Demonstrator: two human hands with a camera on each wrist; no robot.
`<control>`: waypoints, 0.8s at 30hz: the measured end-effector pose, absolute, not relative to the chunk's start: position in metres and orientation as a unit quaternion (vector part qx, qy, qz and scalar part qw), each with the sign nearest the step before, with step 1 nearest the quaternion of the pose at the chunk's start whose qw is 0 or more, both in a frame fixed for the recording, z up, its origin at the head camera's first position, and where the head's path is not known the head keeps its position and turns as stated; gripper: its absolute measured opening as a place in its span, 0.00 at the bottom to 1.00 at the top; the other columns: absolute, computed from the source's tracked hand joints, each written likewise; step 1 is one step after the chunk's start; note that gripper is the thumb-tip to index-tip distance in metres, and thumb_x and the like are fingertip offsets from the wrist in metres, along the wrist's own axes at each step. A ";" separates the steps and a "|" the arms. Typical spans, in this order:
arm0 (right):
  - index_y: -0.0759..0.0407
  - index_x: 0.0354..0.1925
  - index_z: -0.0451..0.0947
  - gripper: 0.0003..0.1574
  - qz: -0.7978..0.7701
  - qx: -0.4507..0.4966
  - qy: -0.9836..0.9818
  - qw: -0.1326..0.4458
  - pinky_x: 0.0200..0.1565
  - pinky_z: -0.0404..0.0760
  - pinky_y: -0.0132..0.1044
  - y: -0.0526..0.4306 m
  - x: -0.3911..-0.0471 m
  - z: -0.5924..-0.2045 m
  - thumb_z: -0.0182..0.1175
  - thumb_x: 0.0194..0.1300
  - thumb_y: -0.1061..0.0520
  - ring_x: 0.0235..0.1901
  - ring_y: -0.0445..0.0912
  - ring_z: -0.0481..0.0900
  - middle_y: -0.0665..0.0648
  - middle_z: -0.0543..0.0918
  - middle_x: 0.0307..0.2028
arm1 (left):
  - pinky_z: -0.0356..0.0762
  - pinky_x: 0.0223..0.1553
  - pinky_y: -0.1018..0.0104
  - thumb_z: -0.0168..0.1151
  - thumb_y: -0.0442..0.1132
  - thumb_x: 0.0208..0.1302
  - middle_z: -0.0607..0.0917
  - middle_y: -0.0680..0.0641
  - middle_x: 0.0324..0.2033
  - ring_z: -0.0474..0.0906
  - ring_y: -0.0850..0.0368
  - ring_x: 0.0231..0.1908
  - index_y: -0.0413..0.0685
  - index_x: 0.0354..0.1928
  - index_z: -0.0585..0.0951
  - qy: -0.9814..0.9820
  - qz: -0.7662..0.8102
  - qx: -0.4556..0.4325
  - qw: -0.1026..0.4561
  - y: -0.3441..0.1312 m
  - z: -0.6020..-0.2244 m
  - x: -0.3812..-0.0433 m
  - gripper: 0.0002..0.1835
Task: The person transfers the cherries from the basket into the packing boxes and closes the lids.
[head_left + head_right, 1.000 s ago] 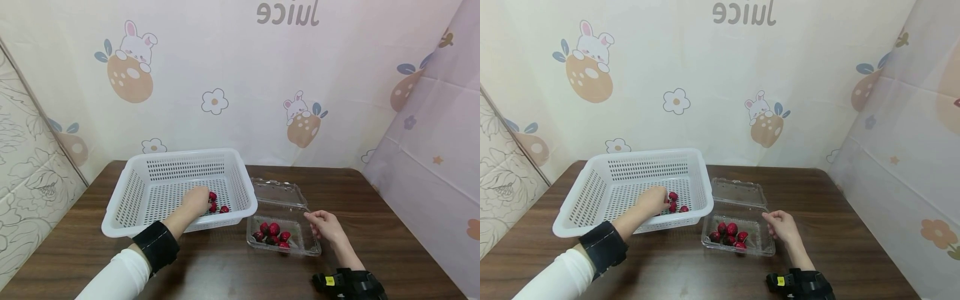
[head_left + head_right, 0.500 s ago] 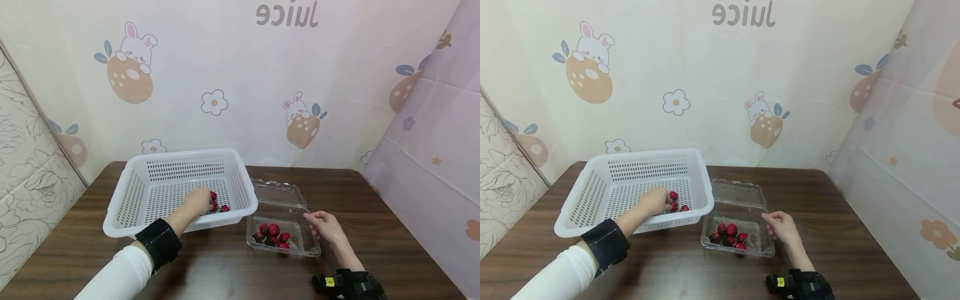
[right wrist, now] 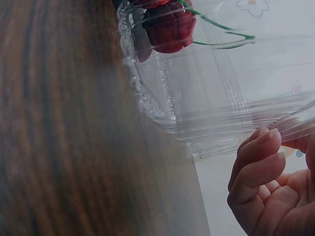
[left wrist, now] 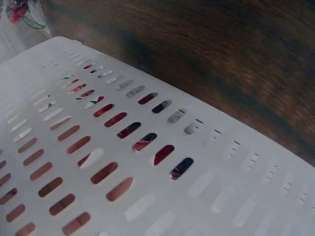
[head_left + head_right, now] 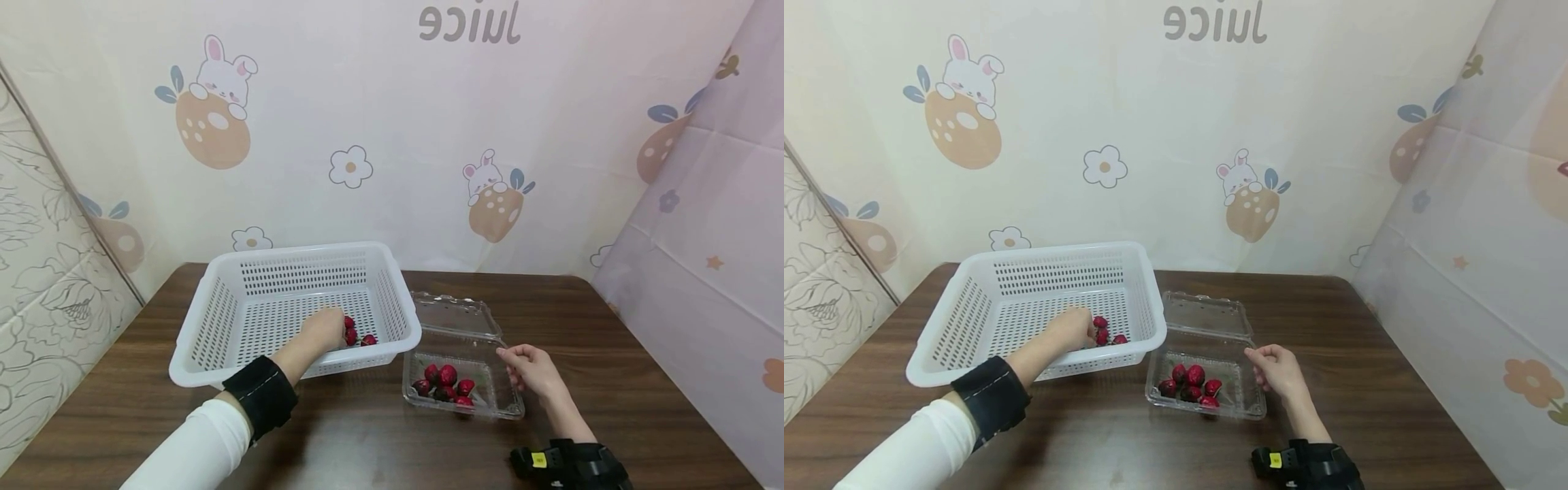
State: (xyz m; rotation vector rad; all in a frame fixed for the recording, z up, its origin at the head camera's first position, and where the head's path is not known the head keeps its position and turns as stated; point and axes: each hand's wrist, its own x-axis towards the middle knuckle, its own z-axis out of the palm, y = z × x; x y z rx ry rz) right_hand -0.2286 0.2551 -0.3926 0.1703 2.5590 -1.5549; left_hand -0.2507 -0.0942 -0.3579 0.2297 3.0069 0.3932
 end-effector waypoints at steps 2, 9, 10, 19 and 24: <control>0.69 0.40 0.66 0.26 -0.518 0.056 0.851 0.070 0.20 0.70 0.35 0.255 -0.229 -0.393 0.54 0.61 0.46 0.18 0.42 0.69 0.51 0.71 0.18 | 0.67 0.20 0.67 0.66 0.33 0.45 0.74 0.50 0.15 0.68 0.58 0.18 0.44 0.17 0.75 0.988 0.129 0.073 0.051 -0.094 -0.358 -0.251 0.08; 0.69 0.40 0.66 0.26 -0.517 0.055 0.851 0.072 0.21 0.70 0.36 0.255 -0.229 -0.393 0.54 0.61 0.45 0.18 0.42 0.69 0.51 0.71 0.18 | 0.71 0.23 0.65 0.64 0.32 0.48 0.75 0.48 0.17 0.71 0.56 0.20 0.41 0.21 0.76 0.987 0.137 0.057 0.055 -0.095 -0.358 -0.250 0.06; 0.69 0.40 0.66 0.26 -0.517 0.055 0.851 0.072 0.21 0.70 0.36 0.255 -0.229 -0.393 0.54 0.61 0.45 0.18 0.42 0.69 0.51 0.71 0.18 | 0.71 0.23 0.64 0.63 0.32 0.50 0.76 0.48 0.18 0.71 0.56 0.21 0.41 0.22 0.76 0.987 0.138 0.055 0.055 -0.095 -0.357 -0.250 0.05; 0.69 0.41 0.66 0.27 -0.516 0.057 0.852 0.071 0.21 0.70 0.36 0.255 -0.229 -0.393 0.54 0.61 0.45 0.17 0.42 0.69 0.51 0.71 0.18 | 0.66 0.19 0.67 0.54 0.33 0.58 0.76 0.48 0.17 0.67 0.57 0.18 0.43 0.17 0.73 0.988 0.132 0.057 0.048 -0.100 -0.354 -0.253 0.12; 0.68 0.41 0.66 0.26 -0.513 0.061 0.853 0.069 0.21 0.70 0.36 0.255 -0.229 -0.393 0.54 0.61 0.45 0.18 0.42 0.69 0.51 0.71 0.18 | 0.68 0.21 0.66 0.53 0.33 0.59 0.75 0.47 0.19 0.69 0.56 0.20 0.43 0.18 0.74 0.988 0.140 0.047 0.050 -0.103 -0.348 -0.255 0.12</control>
